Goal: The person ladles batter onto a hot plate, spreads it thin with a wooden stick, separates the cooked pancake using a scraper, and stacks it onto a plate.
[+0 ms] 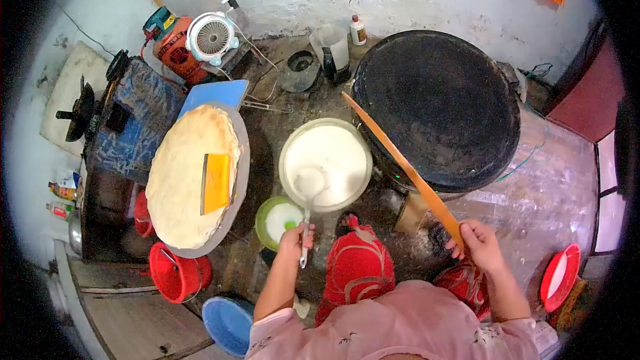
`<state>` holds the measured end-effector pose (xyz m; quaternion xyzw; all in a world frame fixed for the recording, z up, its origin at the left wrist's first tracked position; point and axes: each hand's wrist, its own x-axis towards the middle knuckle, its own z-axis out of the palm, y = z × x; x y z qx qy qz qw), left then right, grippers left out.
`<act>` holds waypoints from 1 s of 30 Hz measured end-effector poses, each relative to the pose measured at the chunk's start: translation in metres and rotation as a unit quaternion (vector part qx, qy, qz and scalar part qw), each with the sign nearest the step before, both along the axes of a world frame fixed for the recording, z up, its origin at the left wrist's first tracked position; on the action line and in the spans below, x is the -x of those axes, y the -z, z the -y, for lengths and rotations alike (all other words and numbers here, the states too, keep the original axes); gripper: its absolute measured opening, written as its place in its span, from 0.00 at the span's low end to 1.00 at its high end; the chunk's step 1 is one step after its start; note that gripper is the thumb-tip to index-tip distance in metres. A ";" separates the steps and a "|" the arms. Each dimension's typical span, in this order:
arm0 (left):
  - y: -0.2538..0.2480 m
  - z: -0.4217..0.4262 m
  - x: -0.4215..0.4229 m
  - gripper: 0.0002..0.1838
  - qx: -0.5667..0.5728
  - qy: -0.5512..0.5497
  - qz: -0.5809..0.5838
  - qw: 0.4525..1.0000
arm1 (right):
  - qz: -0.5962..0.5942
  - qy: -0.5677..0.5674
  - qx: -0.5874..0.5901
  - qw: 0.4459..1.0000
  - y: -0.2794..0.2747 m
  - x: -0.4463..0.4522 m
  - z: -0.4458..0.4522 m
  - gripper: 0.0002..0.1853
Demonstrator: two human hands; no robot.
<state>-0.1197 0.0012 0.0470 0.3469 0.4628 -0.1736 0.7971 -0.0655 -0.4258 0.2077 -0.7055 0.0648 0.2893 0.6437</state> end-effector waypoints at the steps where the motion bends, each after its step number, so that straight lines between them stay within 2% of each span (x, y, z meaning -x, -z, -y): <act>1: -0.013 -0.003 0.006 0.18 0.044 -0.029 0.004 0.999 | -0.003 -0.001 -0.002 1.000 0.003 -0.001 0.005 0.15; 4: -0.066 -0.002 0.016 0.17 -0.015 -0.013 0.052 0.998 | 0.011 0.018 0.023 1.000 0.007 -0.008 0.018 0.14; 5: -0.079 -0.004 0.018 0.17 0.013 -0.021 0.086 0.996 | 0.012 0.016 0.020 1.000 0.012 -0.011 0.022 0.14; 7: -0.118 0.004 0.013 0.18 -0.038 -0.017 0.101 0.994 | 0.121 -0.025 0.115 0.986 0.030 -0.017 0.033 0.14; 9: -0.150 0.011 0.005 0.19 -0.053 -0.010 0.149 0.987 | 0.133 -0.009 0.102 0.986 0.042 -0.022 0.041 0.14; 11: -0.174 0.015 -0.007 0.19 -0.027 -0.017 0.190 0.981 | 0.064 -0.015 0.119 0.991 0.030 -0.028 0.041 0.12; 12: -0.183 0.017 -0.014 0.20 -0.021 -0.012 0.213 0.977 | 0.067 -0.020 0.075 0.995 0.040 -0.030 0.044 0.12; 15: -0.217 0.029 -0.042 0.19 -0.030 -0.010 0.248 0.968 | 0.064 -0.005 0.069 0.996 0.044 -0.037 0.045 0.13; 16: -0.221 0.031 -0.053 0.19 -0.030 0.002 0.263 0.964 | 0.122 0.005 0.045 0.991 0.048 -0.039 0.044 0.12; 19: -0.233 0.046 -0.088 0.21 0.000 0.010 0.309 0.951 | 0.091 0.004 0.087 0.992 0.038 -0.050 0.045 0.09; 20: -0.232 0.050 -0.102 0.22 0.026 0.018 0.324 0.946 | 0.146 0.019 0.059 0.987 0.063 -0.053 0.051 0.09; 21: -0.234 0.057 -0.116 0.22 0.019 0.018 0.310 0.950 | 0.149 0.022 0.059 0.987 0.059 -0.057 0.052 0.09; 23: -0.225 0.075 -0.142 0.21 0.020 0.007 0.319 0.948 | 0.261 -0.024 0.256 0.930 0.048 -0.063 0.052 0.12; 24: -0.214 0.082 -0.158 0.22 -0.023 0.011 0.318 0.948 | 0.257 -0.006 0.247 0.934 0.050 -0.068 0.052 0.15; 25: -0.209 0.093 -0.171 0.19 -0.025 0.005 0.320 0.947 | 0.255 -0.005 0.248 0.935 0.048 -0.072 0.049 0.15; 27: -0.195 0.112 -0.196 0.16 -0.023 -0.003 0.302 0.953 | 0.364 0.041 0.261 0.893 0.040 -0.084 0.040 0.18; 30: -0.161 0.139 -0.225 0.09 -0.022 -0.035 0.303 0.952 | 0.391 0.008 0.295 0.872 0.035 -0.103 0.036 0.22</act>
